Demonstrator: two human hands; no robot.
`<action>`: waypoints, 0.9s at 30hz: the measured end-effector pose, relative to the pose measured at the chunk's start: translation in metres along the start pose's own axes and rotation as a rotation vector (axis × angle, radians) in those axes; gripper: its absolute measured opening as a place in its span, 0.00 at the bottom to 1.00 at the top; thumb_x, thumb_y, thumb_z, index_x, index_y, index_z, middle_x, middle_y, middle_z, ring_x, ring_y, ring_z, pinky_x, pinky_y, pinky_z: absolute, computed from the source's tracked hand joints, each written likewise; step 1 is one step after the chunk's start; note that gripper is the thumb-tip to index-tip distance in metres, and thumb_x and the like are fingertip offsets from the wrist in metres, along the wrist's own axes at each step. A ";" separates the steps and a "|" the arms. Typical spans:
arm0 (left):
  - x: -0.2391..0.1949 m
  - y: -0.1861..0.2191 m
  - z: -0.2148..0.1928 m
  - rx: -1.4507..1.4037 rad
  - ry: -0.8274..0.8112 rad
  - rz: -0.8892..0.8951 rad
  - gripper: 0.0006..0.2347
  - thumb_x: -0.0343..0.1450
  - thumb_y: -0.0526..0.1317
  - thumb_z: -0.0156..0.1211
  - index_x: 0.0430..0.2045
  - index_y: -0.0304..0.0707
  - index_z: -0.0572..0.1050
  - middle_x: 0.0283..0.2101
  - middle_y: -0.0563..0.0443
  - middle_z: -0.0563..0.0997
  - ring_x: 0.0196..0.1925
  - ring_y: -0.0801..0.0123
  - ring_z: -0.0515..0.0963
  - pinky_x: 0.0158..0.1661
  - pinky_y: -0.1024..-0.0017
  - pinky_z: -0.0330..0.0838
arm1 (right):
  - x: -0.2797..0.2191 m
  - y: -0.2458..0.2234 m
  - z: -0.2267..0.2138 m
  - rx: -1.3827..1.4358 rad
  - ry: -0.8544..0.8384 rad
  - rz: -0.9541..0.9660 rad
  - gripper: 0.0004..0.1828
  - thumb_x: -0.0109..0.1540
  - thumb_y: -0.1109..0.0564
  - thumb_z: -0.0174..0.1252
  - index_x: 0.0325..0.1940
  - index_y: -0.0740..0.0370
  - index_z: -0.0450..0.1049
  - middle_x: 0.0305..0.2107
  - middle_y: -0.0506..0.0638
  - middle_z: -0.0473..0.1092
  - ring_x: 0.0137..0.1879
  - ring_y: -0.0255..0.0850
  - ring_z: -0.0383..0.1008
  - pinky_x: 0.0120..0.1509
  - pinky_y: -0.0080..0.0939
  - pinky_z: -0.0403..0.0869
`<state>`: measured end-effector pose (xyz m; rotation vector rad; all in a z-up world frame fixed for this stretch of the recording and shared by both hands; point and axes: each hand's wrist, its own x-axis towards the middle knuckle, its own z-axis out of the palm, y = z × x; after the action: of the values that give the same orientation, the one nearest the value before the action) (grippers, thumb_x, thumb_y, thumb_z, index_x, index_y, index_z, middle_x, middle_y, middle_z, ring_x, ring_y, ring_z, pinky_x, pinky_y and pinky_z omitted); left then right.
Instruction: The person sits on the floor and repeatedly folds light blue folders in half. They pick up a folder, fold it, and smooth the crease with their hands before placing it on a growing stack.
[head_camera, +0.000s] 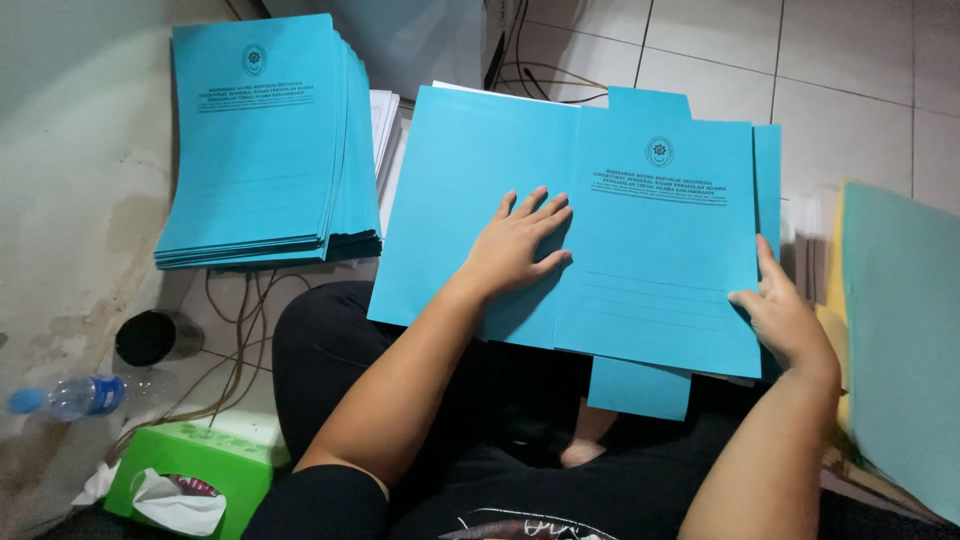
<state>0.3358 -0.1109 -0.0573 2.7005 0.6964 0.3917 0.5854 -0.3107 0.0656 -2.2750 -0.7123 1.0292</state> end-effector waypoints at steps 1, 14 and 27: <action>0.000 0.001 -0.001 -0.004 -0.002 -0.002 0.28 0.74 0.56 0.53 0.69 0.43 0.62 0.74 0.53 0.60 0.77 0.53 0.52 0.71 0.44 0.42 | -0.001 0.000 -0.001 -0.003 -0.001 0.004 0.44 0.65 0.63 0.44 0.83 0.43 0.36 0.79 0.46 0.35 0.84 0.40 0.33 0.82 0.46 0.44; -0.005 0.006 -0.014 -0.031 -0.045 0.035 0.39 0.68 0.67 0.54 0.70 0.45 0.60 0.75 0.52 0.59 0.78 0.50 0.48 0.72 0.42 0.38 | 0.011 0.011 -0.006 -0.015 -0.033 -0.040 0.44 0.66 0.63 0.45 0.83 0.44 0.36 0.80 0.44 0.34 0.84 0.43 0.33 0.82 0.49 0.43; -0.005 0.013 -0.016 -0.004 -0.064 0.014 0.40 0.67 0.68 0.55 0.72 0.47 0.57 0.76 0.54 0.56 0.79 0.53 0.47 0.72 0.44 0.36 | 0.015 0.094 -0.019 -0.261 0.410 -0.249 0.36 0.73 0.49 0.49 0.85 0.60 0.54 0.35 0.59 0.70 0.44 0.53 0.69 0.51 0.54 0.65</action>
<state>0.3316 -0.1203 -0.0386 2.7024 0.6581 0.3077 0.6317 -0.3734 0.0074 -2.4279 -0.9604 0.3526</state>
